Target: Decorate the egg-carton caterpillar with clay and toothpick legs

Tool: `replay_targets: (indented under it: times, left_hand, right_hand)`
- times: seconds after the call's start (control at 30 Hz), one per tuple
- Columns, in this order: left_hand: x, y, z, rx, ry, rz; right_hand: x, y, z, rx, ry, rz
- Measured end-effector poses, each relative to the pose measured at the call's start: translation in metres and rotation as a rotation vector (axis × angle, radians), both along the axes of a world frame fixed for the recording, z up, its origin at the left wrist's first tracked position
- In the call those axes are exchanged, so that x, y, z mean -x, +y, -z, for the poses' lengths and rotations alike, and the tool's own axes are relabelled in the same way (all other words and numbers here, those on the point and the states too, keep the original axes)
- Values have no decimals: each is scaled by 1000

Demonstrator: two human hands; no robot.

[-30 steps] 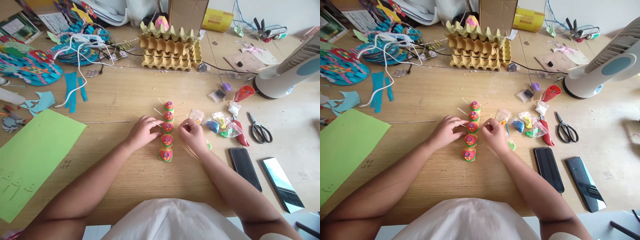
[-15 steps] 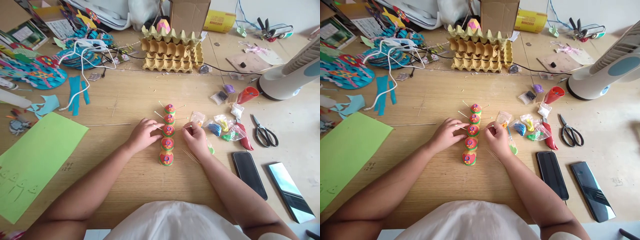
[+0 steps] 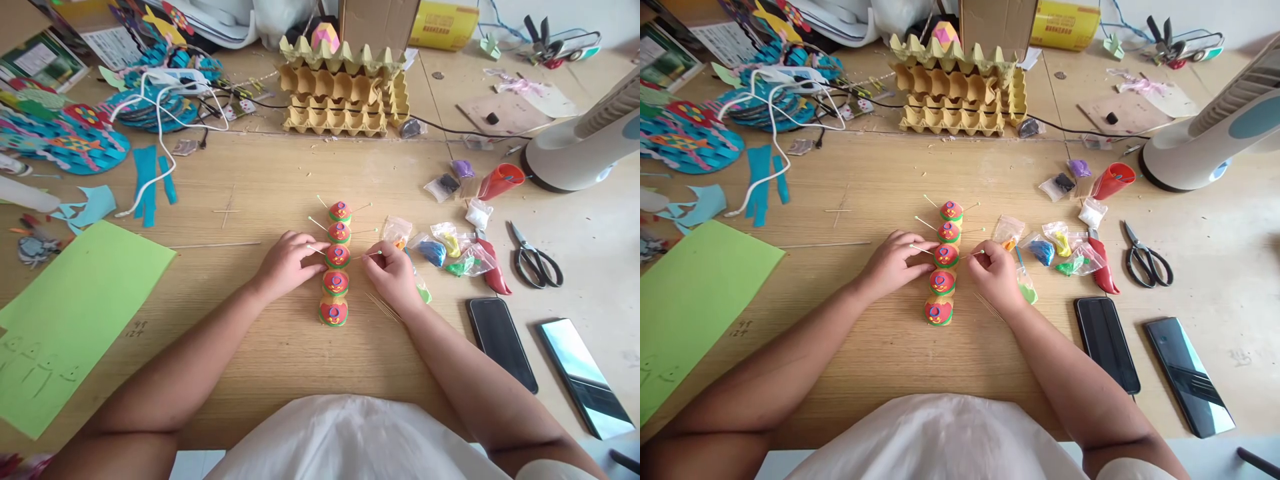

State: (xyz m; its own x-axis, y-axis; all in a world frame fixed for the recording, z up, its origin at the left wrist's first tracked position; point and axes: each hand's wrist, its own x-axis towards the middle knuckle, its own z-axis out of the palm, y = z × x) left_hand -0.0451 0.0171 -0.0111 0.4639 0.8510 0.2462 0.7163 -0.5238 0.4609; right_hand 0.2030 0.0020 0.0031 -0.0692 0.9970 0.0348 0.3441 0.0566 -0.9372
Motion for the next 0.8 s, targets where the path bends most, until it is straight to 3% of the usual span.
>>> replay_targets:
  times: [0.8]
  left_hand:
    - [-1,0,1,-8,-9,-5]
  right_hand:
    - [0,-1,0,-3,27,-4]
